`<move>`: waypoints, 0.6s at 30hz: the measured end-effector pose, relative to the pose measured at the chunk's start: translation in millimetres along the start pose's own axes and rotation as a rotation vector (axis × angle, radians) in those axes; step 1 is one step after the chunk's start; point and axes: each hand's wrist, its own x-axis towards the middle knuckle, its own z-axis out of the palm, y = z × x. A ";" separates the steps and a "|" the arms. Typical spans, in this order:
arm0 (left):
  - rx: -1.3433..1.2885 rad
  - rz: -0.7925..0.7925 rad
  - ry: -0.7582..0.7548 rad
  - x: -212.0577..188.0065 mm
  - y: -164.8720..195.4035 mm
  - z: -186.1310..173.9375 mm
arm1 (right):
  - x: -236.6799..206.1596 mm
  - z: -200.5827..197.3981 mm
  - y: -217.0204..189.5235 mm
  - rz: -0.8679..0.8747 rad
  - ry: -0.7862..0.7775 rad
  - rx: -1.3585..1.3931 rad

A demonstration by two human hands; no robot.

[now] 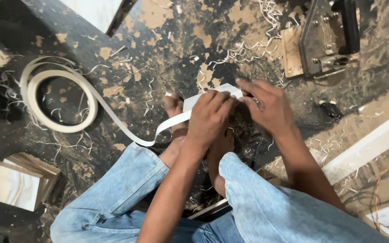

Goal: The person sits on the floor and assembles small square frames by wrapping white tape around the edges of wooden blocks. They use a handheld stapler to secure the tape at the corners and fold the excess tape over the edges. The person handles multiple frames one at a time, stacking completed units nearby.

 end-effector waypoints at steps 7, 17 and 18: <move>0.017 0.007 0.002 -2.6 -7.9 2.1 | -6.5 14.5 -4.1 -0.003 0.162 0.018; 0.035 0.000 0.051 -3.9 -5.6 -3.0 | -15.4 33.5 37.7 -0.033 0.151 0.092; 0.026 0.001 0.059 -4.4 -5.6 -3.3 | -16.5 34.6 42.4 -0.038 0.133 0.082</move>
